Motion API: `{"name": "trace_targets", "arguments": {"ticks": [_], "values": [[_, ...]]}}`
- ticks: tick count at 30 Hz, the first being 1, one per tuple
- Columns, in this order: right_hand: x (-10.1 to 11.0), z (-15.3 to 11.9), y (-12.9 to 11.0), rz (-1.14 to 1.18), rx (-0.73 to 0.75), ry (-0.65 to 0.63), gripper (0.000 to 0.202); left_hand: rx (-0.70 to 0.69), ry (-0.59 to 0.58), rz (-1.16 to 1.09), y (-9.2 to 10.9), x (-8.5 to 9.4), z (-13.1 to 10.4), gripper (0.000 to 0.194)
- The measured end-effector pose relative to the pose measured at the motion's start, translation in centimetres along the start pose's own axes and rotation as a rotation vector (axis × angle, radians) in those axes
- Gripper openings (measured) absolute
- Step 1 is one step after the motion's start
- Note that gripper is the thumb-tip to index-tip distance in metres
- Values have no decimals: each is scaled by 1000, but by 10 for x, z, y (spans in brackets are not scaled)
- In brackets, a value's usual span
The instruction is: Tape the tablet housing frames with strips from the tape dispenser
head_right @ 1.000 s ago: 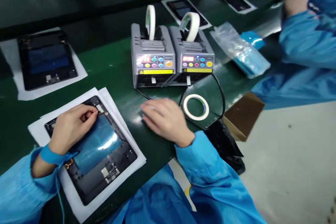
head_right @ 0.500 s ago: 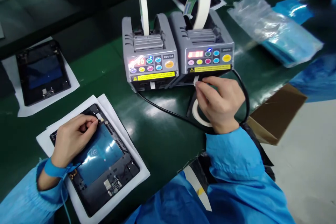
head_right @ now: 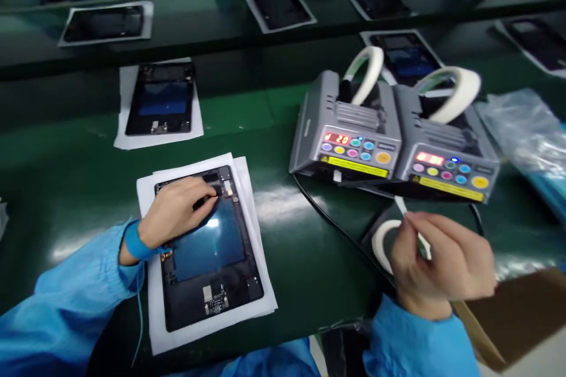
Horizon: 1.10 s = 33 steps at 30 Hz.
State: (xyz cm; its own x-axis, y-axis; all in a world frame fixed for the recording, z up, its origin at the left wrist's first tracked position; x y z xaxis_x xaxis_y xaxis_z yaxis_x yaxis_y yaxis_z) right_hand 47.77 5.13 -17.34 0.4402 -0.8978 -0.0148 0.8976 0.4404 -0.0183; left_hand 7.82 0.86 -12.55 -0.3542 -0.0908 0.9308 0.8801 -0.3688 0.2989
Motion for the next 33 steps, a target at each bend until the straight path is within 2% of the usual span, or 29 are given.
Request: {"name": "trace_targets", "arguments": {"ticks": [1, 2, 3, 5, 7, 9, 11, 14, 16, 18, 21, 33], "values": [[1, 7, -13, 15, -22, -38, 13, -8, 11, 21, -4, 7, -10, 19], [3, 16, -29, 34, -46, -131, 7, 3, 33, 34, -9, 14, -21, 19], [4, 26, -46, 59, -61, -279, 5, 23, 61, 42, -15, 20, -33, 19], [2, 46, -86, 178, -13, -572, 26, 60, 107, 63, -27, 29, -55, 19], [-10, 61, -126, 401, 66, -781, 27, 67, 117, 90, -40, 31, -72, 22], [-32, 65, -165, 571, 133, -947, 20, 75, 108, 97, -48, 27, -82, 26], [-60, 59, -200, 653, 187, -1018, 12, 93, 107, 90, -52, 20, -85, 31], [-100, 40, -245, 691, 220, -1067, 18, 99, 76, 97, -54, 14, -84, 37], [-119, 28, -267, 689, 204, -1095, 20, 78, 56, 110, -54, 13, -84, 35], [-131, 20, -281, 677, 185, -1106, 21, 58, 54, 123, -54, 13, -85, 34], [-138, 15, -289, 672, 188, -1078, 19, 53, 71, 126, -53, 14, -87, 33], [-138, 11, -286, 701, 222, -1016, 12, 78, 77, 72, -54, 12, -87, 32]]}}
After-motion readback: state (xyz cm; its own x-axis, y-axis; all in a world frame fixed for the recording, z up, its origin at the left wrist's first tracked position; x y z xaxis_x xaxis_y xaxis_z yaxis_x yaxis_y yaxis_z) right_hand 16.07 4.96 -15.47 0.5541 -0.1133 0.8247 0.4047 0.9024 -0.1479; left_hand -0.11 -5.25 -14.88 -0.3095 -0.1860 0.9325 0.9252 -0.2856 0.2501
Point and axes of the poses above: each hand's wrist, its own z-axis towards the middle knuckle, its own x-axis out of the back of the hand, y = z × x, the point moved 1 cm from there along z, towards the middle knuckle, and after that the axes turned 7 degrees about y, right-handed, at the moved point
